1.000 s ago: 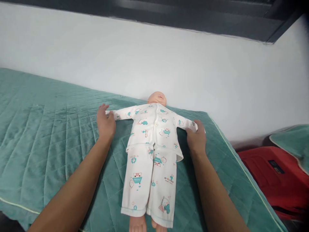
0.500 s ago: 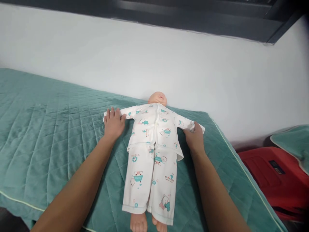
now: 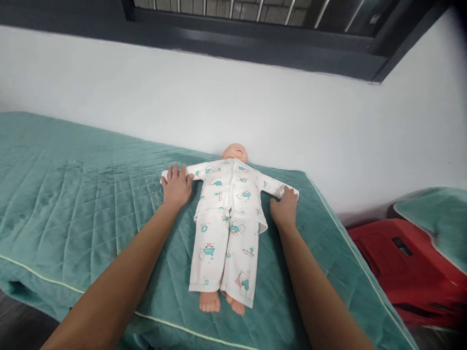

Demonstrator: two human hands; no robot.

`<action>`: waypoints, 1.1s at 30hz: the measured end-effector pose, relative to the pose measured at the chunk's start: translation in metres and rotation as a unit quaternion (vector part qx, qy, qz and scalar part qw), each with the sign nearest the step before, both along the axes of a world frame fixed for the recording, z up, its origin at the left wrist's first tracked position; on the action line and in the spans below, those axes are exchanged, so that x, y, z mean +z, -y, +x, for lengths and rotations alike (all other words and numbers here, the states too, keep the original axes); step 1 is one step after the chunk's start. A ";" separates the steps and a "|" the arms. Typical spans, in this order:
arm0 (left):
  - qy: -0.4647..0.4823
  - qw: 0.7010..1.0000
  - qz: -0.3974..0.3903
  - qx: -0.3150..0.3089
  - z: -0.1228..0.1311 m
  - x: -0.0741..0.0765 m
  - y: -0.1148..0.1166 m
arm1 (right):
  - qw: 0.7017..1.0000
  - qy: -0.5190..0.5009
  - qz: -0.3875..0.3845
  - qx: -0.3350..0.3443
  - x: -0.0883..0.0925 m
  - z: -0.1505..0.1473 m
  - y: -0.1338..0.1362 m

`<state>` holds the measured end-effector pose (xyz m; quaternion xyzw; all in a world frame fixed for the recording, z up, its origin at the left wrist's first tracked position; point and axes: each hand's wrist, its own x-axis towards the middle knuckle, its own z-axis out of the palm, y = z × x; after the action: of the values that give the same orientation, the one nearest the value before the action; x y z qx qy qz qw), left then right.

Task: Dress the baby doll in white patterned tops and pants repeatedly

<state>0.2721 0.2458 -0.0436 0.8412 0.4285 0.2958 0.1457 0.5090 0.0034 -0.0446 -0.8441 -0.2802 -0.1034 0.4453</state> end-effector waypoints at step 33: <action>-0.027 0.935 0.192 -0.297 -0.025 0.063 0.127 | 0.946 0.212 -0.119 0.214 0.094 -0.148 0.004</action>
<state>0.2468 0.1184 0.0194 0.9497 0.0972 0.2933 0.0509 0.3609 -0.0009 0.0497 -0.7700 -0.5523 -0.1477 0.2834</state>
